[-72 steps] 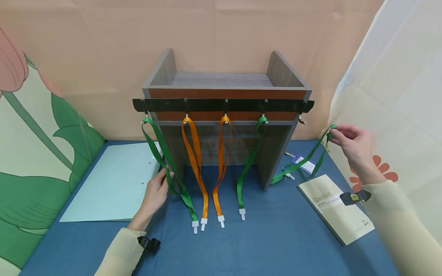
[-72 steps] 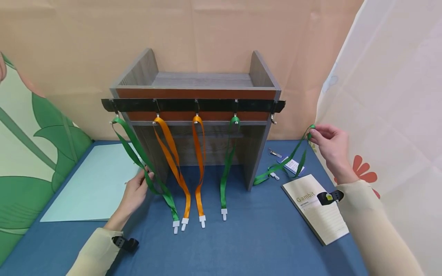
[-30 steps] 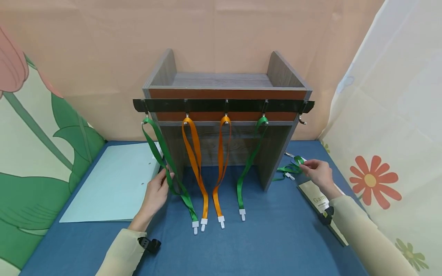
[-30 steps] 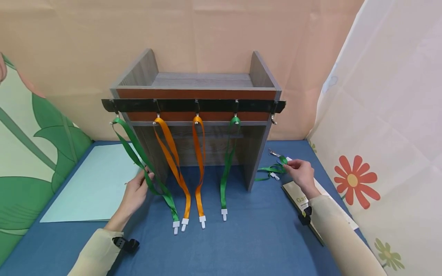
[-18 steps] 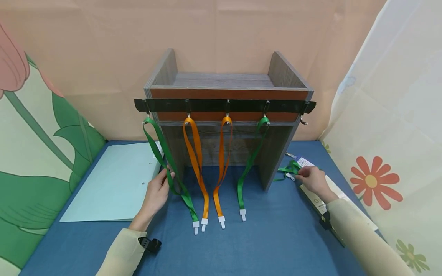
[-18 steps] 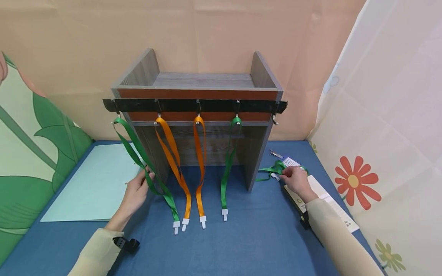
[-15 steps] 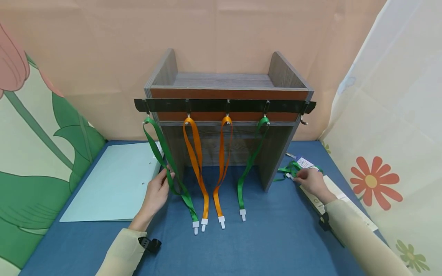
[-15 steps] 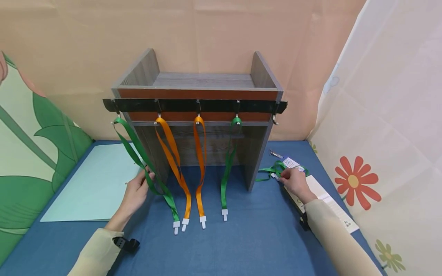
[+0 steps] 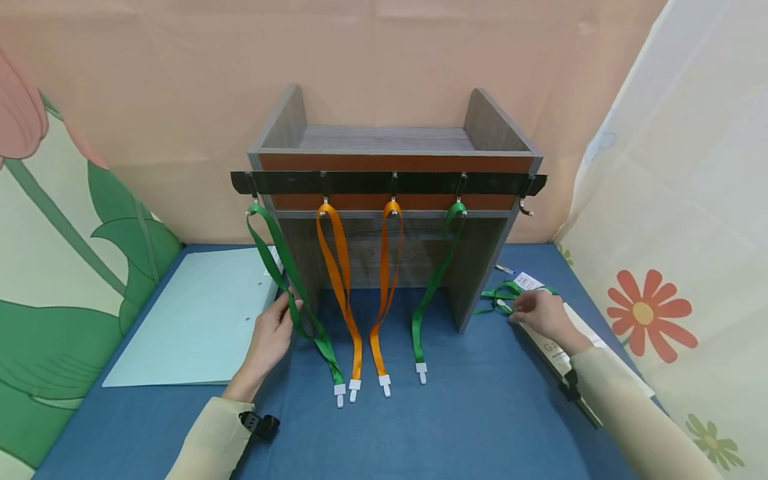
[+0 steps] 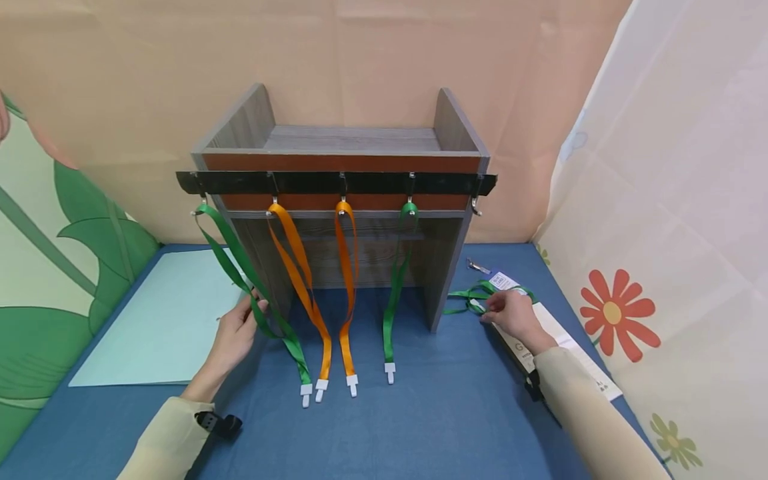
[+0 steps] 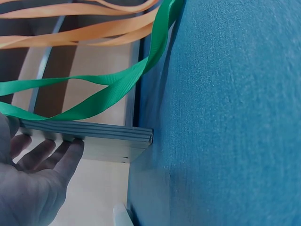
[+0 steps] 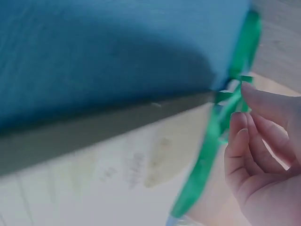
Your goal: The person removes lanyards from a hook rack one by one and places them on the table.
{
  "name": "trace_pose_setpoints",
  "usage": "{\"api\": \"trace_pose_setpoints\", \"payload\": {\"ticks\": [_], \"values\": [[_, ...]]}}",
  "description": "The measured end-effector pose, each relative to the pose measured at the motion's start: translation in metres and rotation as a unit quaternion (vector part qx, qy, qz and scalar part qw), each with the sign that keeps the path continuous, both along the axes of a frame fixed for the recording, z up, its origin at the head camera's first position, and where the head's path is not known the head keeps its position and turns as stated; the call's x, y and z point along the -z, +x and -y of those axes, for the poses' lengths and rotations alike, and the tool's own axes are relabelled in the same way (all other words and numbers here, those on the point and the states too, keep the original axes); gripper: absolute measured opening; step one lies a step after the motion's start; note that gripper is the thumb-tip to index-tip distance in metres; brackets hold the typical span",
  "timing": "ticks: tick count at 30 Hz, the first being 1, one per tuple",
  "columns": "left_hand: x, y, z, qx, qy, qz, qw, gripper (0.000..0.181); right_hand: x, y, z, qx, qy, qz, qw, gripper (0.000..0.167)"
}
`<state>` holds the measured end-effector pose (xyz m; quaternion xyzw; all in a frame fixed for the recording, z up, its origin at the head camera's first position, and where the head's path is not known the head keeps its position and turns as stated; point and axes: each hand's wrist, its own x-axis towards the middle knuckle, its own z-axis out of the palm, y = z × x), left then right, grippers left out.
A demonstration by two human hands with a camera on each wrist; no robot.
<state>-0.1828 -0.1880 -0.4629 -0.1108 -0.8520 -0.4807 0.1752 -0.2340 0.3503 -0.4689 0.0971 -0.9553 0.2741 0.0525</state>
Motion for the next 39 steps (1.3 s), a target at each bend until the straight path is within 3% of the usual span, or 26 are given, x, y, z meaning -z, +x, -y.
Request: {"api": "trace_pose_setpoints", "payload": {"ticks": [5, 12, 18, 22, 26, 30, 36, 39], "values": [[-0.001, 0.001, 0.0, 0.001, 0.0, 0.007, 1.0, 0.04, -0.028, 0.009, 0.006, -0.013, -0.013, -0.021, 0.9996, 0.02], [0.0, 0.0, 0.001, -0.005, -0.001, -0.003, 1.0, 0.037, -0.077, 0.034, 0.028, -0.054, -0.038, -0.065, 0.9957, 0.025], [0.0, 0.002, 0.004, -0.01, -0.002, -0.007, 0.9999, 0.037, -0.113, 0.049, 0.059, -0.09, -0.039, -0.135, 0.986, 0.022], [0.001, 0.001, 0.005, -0.014, -0.005, -0.006, 0.9999, 0.036, -0.134, 0.058, 0.082, -0.124, -0.061, -0.176, 0.9746, 0.022], [0.0, 0.001, 0.004, -0.008, -0.003, -0.001, 1.0, 0.038, -0.149, 0.063, 0.1, -0.149, -0.082, -0.213, 0.9622, 0.021], [-0.001, 0.001, 0.002, -0.002, 0.0, 0.0, 1.0, 0.039, -0.16, 0.061, 0.116, -0.14, -0.115, -0.236, 0.9547, 0.02], [-0.002, 0.001, 0.0, 0.001, 0.005, -0.005, 1.0, 0.039, -0.173, 0.054, 0.139, -0.105, -0.183, -0.224, 0.9515, 0.022], [-0.001, 0.0, -0.001, 0.004, 0.003, -0.006, 1.0, 0.039, -0.178, 0.05, 0.148, -0.095, -0.219, -0.221, 0.9456, 0.025]]}}
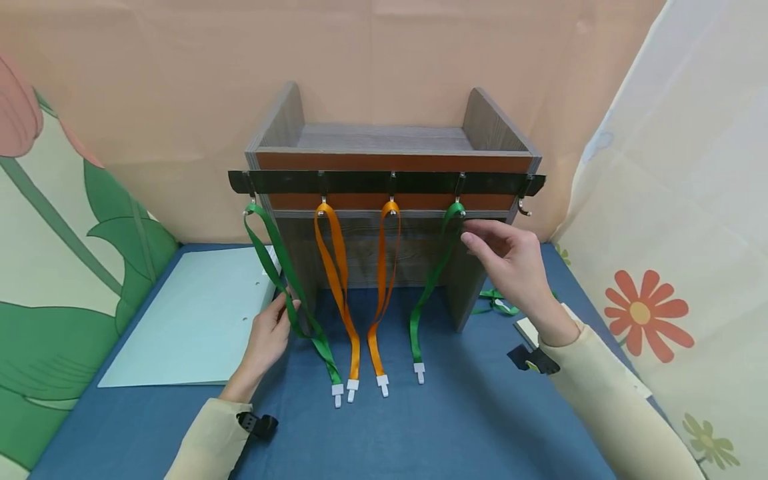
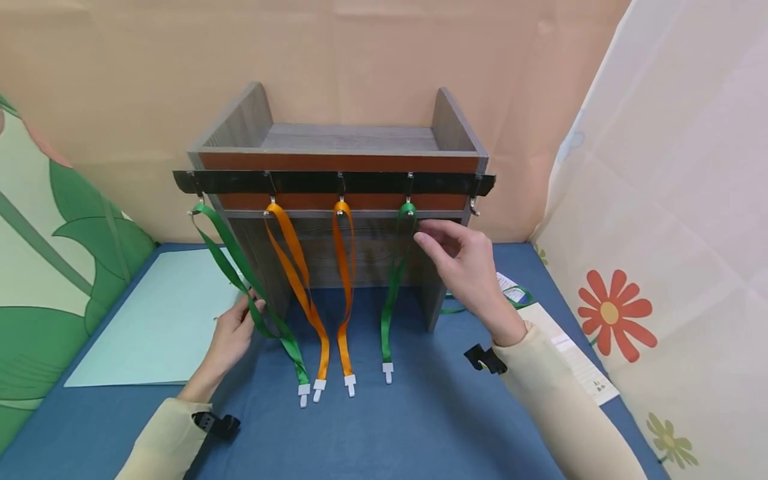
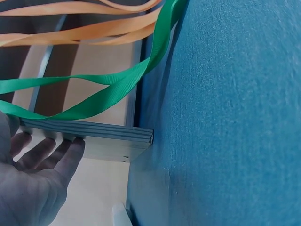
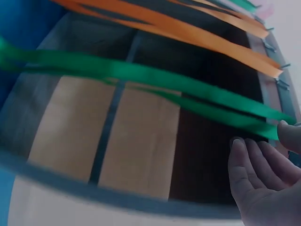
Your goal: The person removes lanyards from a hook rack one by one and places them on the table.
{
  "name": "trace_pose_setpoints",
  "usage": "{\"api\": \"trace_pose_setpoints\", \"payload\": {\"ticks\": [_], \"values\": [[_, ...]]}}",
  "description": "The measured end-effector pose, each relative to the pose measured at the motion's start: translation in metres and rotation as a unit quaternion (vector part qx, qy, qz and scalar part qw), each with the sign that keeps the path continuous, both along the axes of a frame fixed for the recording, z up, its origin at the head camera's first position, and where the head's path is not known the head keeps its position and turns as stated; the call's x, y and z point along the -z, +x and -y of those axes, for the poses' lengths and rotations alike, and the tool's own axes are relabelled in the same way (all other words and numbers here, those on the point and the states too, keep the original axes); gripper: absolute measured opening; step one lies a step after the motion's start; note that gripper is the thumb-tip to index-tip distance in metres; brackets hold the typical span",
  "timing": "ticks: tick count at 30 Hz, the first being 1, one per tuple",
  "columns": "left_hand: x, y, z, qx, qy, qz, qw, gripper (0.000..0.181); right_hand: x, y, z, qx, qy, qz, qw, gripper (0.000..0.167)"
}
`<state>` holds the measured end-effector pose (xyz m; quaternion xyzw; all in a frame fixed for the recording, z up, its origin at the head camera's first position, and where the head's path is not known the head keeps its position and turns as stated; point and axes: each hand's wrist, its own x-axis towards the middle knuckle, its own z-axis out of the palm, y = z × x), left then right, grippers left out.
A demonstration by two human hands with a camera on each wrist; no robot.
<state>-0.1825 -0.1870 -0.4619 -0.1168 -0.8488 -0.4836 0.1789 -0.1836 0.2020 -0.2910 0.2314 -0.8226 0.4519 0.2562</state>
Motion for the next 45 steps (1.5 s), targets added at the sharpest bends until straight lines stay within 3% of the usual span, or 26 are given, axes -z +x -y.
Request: {"api": "trace_pose_setpoints", "payload": {"ticks": [8, 15, 23, 27, 33, 40, 45], "values": [[0.002, 0.001, -0.001, 0.003, 0.002, 0.0, 1.0, 0.039, -0.013, -0.002, 0.016, -0.028, -0.062, 0.014, 0.9976, 0.02], [0.001, -0.001, 0.001, 0.001, -0.001, -0.007, 1.0, 0.036, -0.034, 0.018, 0.026, -0.054, -0.108, 0.006, 0.9927, 0.015], [0.001, -0.001, 0.001, -0.002, 0.0, -0.006, 1.0, 0.037, -0.031, 0.015, 0.014, -0.044, -0.137, -0.003, 0.9895, 0.016], [0.001, -0.002, 0.001, -0.001, -0.001, -0.011, 0.9999, 0.037, -0.036, 0.016, 0.008, -0.073, -0.185, 0.006, 0.9799, 0.015], [0.002, -0.001, 0.002, 0.0, 0.002, -0.005, 1.0, 0.037, -0.049, 0.031, 0.009, -0.121, -0.215, -0.004, 0.9691, 0.013], [0.001, -0.001, 0.002, -0.006, 0.0, -0.007, 1.0, 0.037, -0.068, 0.037, 0.004, -0.174, -0.277, -0.012, 0.945, 0.012], [0.001, 0.0, 0.002, -0.005, 0.001, -0.007, 1.0, 0.037, -0.081, 0.042, -0.004, -0.19, -0.258, -0.027, 0.947, 0.014]]}}
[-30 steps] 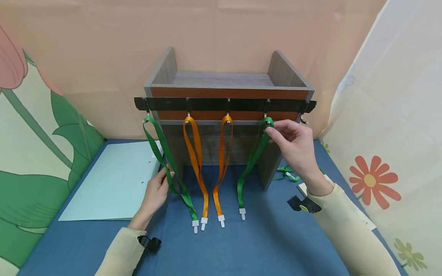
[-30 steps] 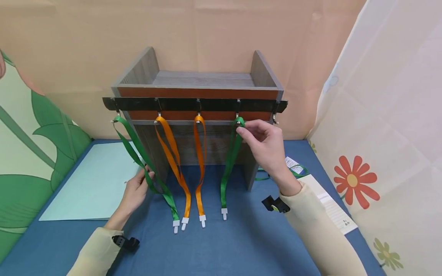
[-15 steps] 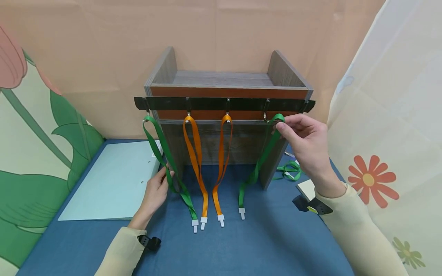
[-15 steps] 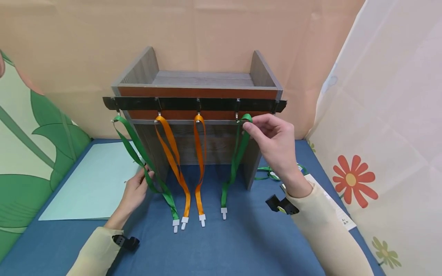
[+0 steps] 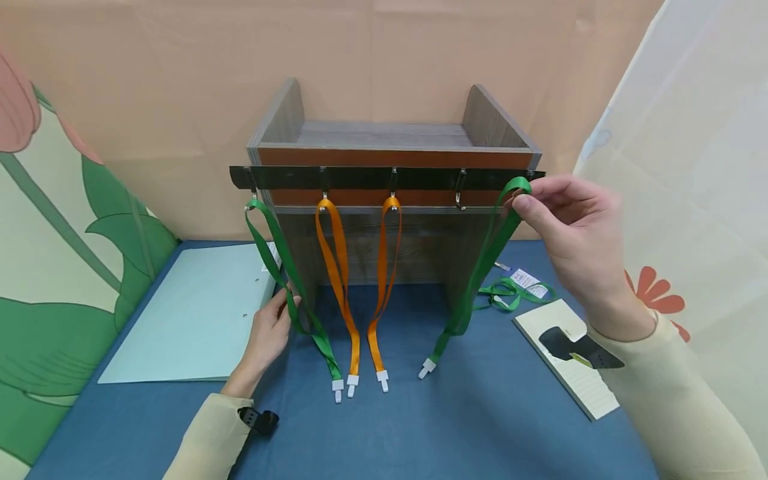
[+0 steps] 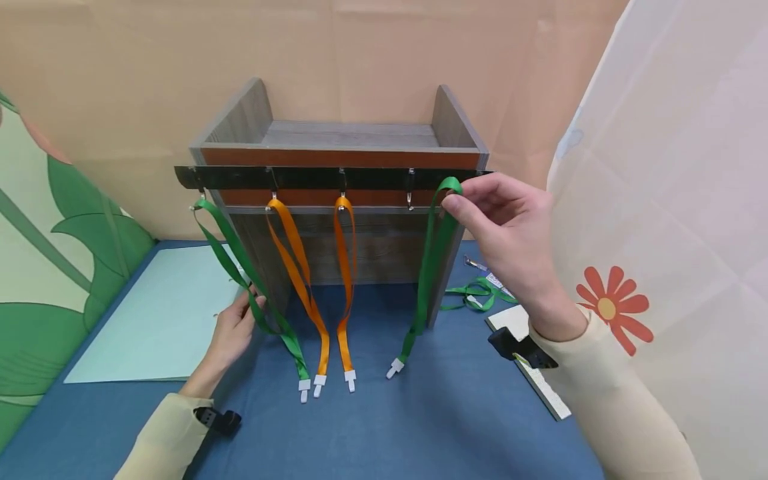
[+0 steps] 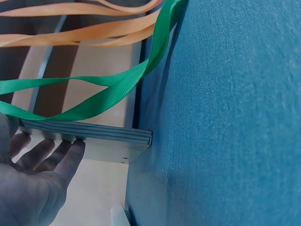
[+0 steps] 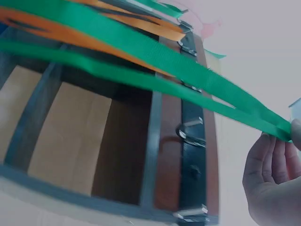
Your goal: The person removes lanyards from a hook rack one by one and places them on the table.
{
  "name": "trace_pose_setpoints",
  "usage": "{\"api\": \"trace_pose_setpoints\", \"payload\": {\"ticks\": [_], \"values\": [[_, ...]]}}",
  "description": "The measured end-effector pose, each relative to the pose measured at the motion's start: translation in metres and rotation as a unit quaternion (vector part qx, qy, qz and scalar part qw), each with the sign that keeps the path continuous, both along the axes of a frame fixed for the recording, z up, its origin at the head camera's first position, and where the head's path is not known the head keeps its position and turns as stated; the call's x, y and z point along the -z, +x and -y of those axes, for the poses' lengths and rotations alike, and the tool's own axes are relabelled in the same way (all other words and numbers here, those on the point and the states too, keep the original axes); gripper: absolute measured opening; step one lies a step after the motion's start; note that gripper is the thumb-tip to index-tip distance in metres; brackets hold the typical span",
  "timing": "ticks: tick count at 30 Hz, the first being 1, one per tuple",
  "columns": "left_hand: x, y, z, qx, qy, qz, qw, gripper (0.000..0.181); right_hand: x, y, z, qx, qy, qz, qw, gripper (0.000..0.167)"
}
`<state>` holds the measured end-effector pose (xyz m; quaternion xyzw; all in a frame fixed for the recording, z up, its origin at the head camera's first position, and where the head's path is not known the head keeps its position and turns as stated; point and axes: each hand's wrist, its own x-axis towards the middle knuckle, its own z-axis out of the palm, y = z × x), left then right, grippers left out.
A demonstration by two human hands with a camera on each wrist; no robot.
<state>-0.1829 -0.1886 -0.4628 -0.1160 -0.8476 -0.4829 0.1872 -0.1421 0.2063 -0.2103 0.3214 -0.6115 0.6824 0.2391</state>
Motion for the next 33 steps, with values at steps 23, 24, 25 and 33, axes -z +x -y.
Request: {"api": "trace_pose_setpoints", "payload": {"ticks": [23, 24, 25, 33], "values": [[0.001, 0.0, -0.001, -0.001, -0.001, 0.012, 0.9999, 0.039, -0.035, 0.002, -0.045, -0.027, -0.141, -0.023, 0.9894, 0.018], [0.001, 0.0, -0.001, -0.001, 0.0, 0.013, 0.9999, 0.04, -0.035, -0.001, -0.048, -0.017, -0.148, -0.023, 0.9886, 0.018], [0.001, 0.0, -0.001, -0.001, 0.0, 0.012, 0.9999, 0.04, -0.036, -0.003, -0.052, -0.007, -0.154, -0.02, 0.9878, 0.018], [0.0, 0.0, -0.002, -0.003, 0.0, 0.013, 0.9999, 0.04, -0.034, -0.02, -0.079, 0.023, -0.186, 0.002, 0.9823, 0.02]]}}
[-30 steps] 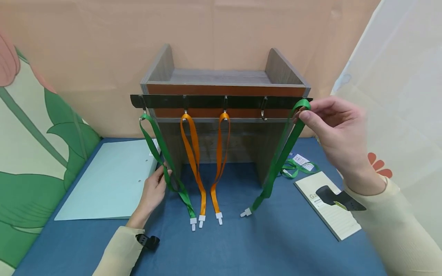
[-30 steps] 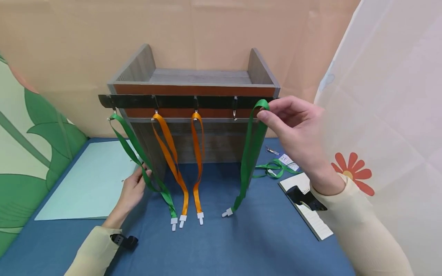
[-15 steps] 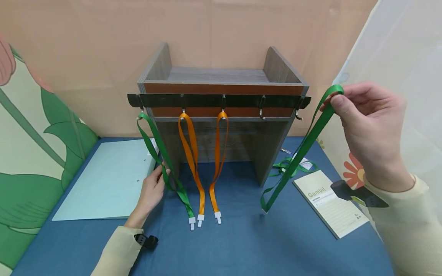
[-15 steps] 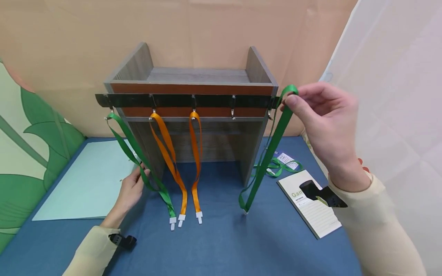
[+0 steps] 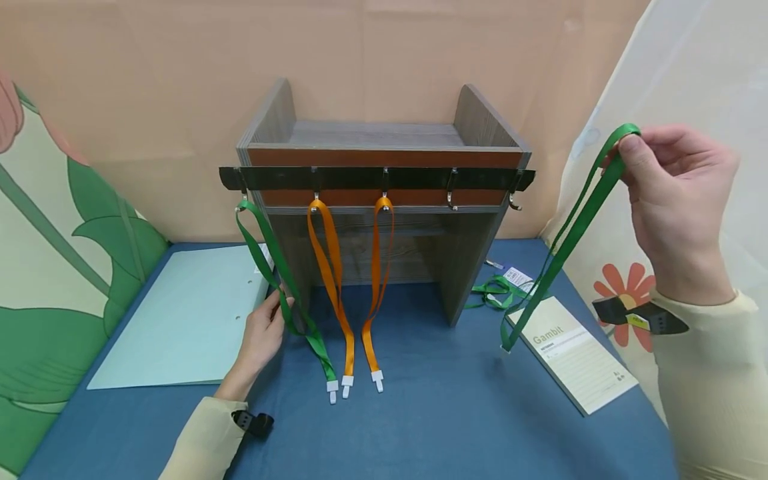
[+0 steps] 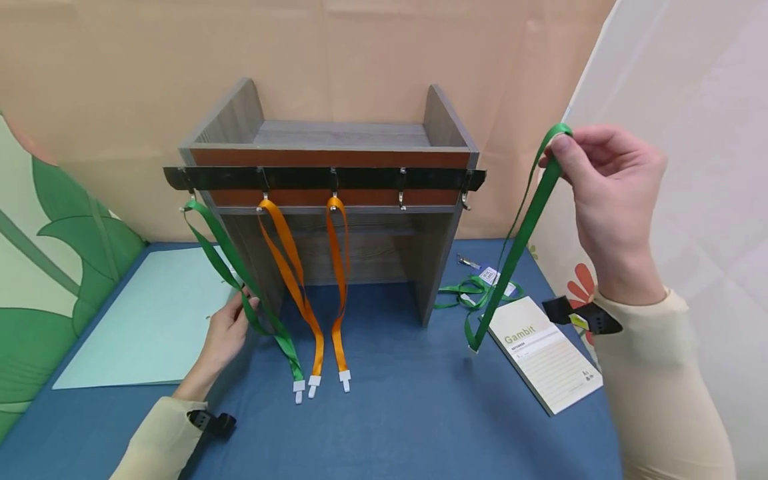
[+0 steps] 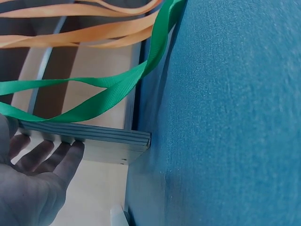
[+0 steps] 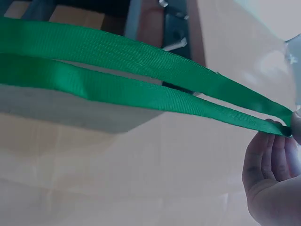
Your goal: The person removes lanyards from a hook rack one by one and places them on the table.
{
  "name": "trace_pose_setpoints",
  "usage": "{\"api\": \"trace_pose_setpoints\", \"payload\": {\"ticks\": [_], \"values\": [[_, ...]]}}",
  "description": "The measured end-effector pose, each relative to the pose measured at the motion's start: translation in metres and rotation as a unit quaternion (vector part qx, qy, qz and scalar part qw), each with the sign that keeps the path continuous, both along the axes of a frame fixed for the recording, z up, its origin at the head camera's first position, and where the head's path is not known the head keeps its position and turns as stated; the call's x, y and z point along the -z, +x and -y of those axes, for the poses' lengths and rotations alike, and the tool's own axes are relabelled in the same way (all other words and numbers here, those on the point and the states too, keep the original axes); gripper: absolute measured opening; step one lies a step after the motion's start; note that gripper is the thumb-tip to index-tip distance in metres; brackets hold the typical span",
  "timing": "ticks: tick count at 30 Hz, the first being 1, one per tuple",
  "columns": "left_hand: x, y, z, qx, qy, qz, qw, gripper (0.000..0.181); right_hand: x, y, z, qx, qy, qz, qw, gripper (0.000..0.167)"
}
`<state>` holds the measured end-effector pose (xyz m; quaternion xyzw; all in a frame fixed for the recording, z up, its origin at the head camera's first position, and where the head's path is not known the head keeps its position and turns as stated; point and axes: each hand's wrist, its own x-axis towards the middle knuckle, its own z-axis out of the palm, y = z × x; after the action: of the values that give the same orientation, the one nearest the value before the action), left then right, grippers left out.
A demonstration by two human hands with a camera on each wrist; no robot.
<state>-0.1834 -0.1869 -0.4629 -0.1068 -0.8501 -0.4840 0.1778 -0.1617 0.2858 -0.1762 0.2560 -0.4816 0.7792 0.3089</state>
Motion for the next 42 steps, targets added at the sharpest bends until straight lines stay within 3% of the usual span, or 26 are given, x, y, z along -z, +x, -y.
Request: {"api": "trace_pose_setpoints", "payload": {"ticks": [5, 12, 22, 33, 39, 42], "values": [[0.0, 0.0, -0.001, -0.002, -0.003, 0.0, 1.0, 0.04, 0.003, -0.006, -0.012, 0.035, 0.012, 0.009, 0.9993, 0.023], [0.001, 0.0, -0.001, -0.003, -0.001, 0.001, 1.0, 0.04, 0.01, -0.006, -0.027, 0.113, 0.071, -0.005, 0.9911, 0.026], [-0.001, 0.0, -0.002, -0.001, -0.001, -0.006, 1.0, 0.038, 0.031, 0.0, -0.046, 0.111, 0.057, 0.02, 0.992, 0.023], [0.0, 0.0, -0.001, -0.002, -0.002, -0.001, 1.0, 0.039, 0.047, 0.0, -0.067, 0.142, 0.087, 0.072, 0.9834, 0.025], [0.0, 0.001, -0.001, 0.0, -0.002, 0.001, 1.0, 0.04, 0.067, 0.0, -0.067, 0.169, 0.14, 0.109, 0.9696, 0.025], [0.0, 0.0, -0.001, -0.003, -0.002, -0.001, 1.0, 0.038, 0.079, -0.001, -0.067, 0.184, 0.18, 0.136, 0.9566, 0.023]]}}
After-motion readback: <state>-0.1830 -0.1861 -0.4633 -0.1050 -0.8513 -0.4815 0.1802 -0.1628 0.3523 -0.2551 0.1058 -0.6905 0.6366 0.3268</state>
